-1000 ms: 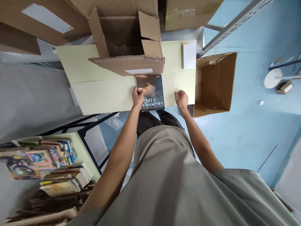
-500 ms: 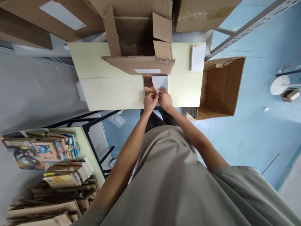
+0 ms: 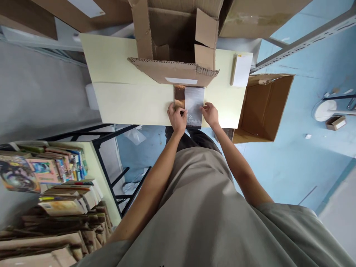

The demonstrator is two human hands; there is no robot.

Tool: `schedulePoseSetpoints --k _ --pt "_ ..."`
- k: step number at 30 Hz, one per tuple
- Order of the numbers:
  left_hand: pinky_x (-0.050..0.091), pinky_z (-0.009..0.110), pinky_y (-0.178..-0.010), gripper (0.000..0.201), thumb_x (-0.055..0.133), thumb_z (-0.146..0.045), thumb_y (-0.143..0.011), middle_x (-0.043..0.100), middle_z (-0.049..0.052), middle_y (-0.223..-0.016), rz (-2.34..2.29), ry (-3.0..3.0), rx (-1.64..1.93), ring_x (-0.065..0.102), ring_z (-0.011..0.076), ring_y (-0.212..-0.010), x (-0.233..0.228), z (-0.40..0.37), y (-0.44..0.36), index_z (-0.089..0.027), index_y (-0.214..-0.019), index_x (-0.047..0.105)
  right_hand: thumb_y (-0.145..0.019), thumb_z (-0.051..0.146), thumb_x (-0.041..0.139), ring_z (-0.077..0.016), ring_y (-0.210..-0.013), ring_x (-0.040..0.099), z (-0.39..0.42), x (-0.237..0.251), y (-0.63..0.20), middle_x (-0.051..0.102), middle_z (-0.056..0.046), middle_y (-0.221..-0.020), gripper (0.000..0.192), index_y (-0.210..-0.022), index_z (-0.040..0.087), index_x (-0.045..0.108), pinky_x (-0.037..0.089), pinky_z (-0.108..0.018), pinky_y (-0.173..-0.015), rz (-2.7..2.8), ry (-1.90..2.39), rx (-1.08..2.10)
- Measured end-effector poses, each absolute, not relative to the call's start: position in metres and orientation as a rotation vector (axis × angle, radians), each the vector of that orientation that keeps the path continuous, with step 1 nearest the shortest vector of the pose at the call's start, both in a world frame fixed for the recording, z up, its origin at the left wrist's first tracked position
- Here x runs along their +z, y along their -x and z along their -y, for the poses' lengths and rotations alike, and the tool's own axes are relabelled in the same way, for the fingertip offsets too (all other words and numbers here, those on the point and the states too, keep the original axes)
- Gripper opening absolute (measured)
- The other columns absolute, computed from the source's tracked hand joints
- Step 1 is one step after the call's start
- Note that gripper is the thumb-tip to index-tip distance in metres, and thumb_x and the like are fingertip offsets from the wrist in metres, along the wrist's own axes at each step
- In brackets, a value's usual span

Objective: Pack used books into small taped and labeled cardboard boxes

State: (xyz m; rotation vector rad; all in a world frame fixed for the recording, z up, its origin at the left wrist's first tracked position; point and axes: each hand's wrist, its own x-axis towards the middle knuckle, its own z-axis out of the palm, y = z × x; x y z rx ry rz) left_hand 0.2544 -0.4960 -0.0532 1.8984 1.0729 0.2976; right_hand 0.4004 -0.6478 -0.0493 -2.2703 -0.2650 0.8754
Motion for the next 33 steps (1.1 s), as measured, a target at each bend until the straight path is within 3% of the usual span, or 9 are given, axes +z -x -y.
schedulePoseSetpoints --k 4,8,11,13,16,20,26,30,33 --pt "0.036 0.066 -0.138 0.012 0.083 -0.03 -0.101 0.068 0.02 -0.149 -1.121 -1.785 0.253 0.054 0.0437 -0.157 -0.06 0.483 -0.252 -0.026 -0.106 0.073 -0.103 0.058 0.073 -0.029 -0.103 0.078 0.63 -0.059 -0.402 0.081 -0.013 -0.109 0.04 -0.119 0.021 0.071 0.065 -0.047 -0.098 0.203 2.26 0.904" --pt "0.036 0.063 -0.14 0.043 0.081 -0.045 -0.105 0.064 0.021 -0.16 -1.037 -1.778 0.243 0.052 0.0432 -0.16 -0.048 0.47 -0.249 -0.026 -0.142 0.071 -0.1 0.052 0.072 -0.0259 -0.088 0.074 0.621 -0.052 -0.407 0.078 -0.008 -0.096 0.029 -0.097 0.023 0.067 0.063 -0.044 -0.089 0.138 2.241 0.977" --pt "0.036 0.057 -0.141 0.046 0.076 -0.058 -0.107 0.06 0.02 -0.169 -0.856 -1.865 0.188 0.051 0.0436 -0.165 -0.029 0.484 -0.247 -0.025 -0.139 0.076 -0.097 0.051 0.075 -0.0252 -0.086 0.071 0.618 -0.04 -0.408 0.076 -0.006 -0.091 0.029 -0.091 0.025 0.062 0.062 -0.045 -0.09 0.172 2.267 0.902" --pt "0.038 0.058 -0.14 0.057 0.083 -0.064 -0.101 0.061 0.023 -0.169 -0.774 -1.934 0.105 0.052 0.0484 -0.164 -0.016 0.504 -0.247 -0.023 -0.14 0.076 -0.096 0.051 0.076 -0.0249 -0.086 0.071 0.616 -0.029 -0.406 0.075 -0.006 -0.09 0.03 -0.089 0.026 0.06 0.061 -0.044 -0.09 0.218 2.285 0.857" --pt "0.04 0.063 -0.139 0.08 0.094 -0.054 -0.091 0.054 0.028 -0.175 -0.752 -2.042 0.001 0.049 0.0536 -0.166 -0.004 0.534 -0.25 -0.017 -0.156 0.065 -0.097 0.047 0.075 -0.024 -0.086 0.071 0.612 -0.011 -0.401 0.074 -0.006 -0.091 0.028 -0.089 0.027 0.057 0.059 -0.042 -0.089 0.283 2.336 0.827" --pt "0.046 0.063 -0.137 0.083 0.083 -0.025 -0.091 0.05 0.027 -0.179 -0.78 -2.06 -0.044 0.052 0.0465 -0.166 0.006 0.54 -0.25 -0.015 -0.166 0.049 -0.101 0.049 0.074 -0.0233 -0.087 0.073 0.605 0.02 -0.396 0.076 -0.005 -0.094 0.03 -0.09 0.028 0.056 0.059 -0.04 -0.088 0.392 2.33 0.828" --pt "0.056 0.052 -0.126 0.067 0.067 -0.014 -0.088 0.068 0.018 -0.156 -0.817 -1.773 0.066 0.069 0.0364 -0.144 0.021 0.491 -0.224 -0.022 -0.154 0.06 -0.107 0.068 0.071 -0.0216 -0.084 0.078 0.572 0.061 -0.38 0.078 -0.006 -0.099 0.044 -0.097 0.026 0.059 0.06 -0.038 -0.086 0.545 2.143 0.912" --pt "0.059 0.043 -0.113 0.042 0.06 -0.018 -0.084 0.074 0.012 -0.127 -0.962 -1.505 0.159 0.072 0.031 -0.123 0.022 0.449 -0.202 -0.02 -0.124 0.073 -0.11 0.072 0.066 -0.02 -0.086 0.077 0.534 0.061 -0.358 0.079 -0.007 -0.112 0.047 -0.105 0.026 0.061 0.061 -0.039 -0.09 0.655 2.107 0.917" --pt "0.059 0.036 -0.092 0.027 0.057 -0.019 -0.077 0.071 0.004 -0.097 -1.034 -1.292 0.131 0.068 0.0252 -0.098 0.015 0.418 -0.188 -0.02 -0.102 0.07 -0.111 0.067 0.068 -0.021 -0.089 0.076 0.508 0.047 -0.339 0.077 -0.01 -0.121 0.042 -0.111 0.025 0.063 0.062 -0.042 -0.096 0.7 2.183 0.914"
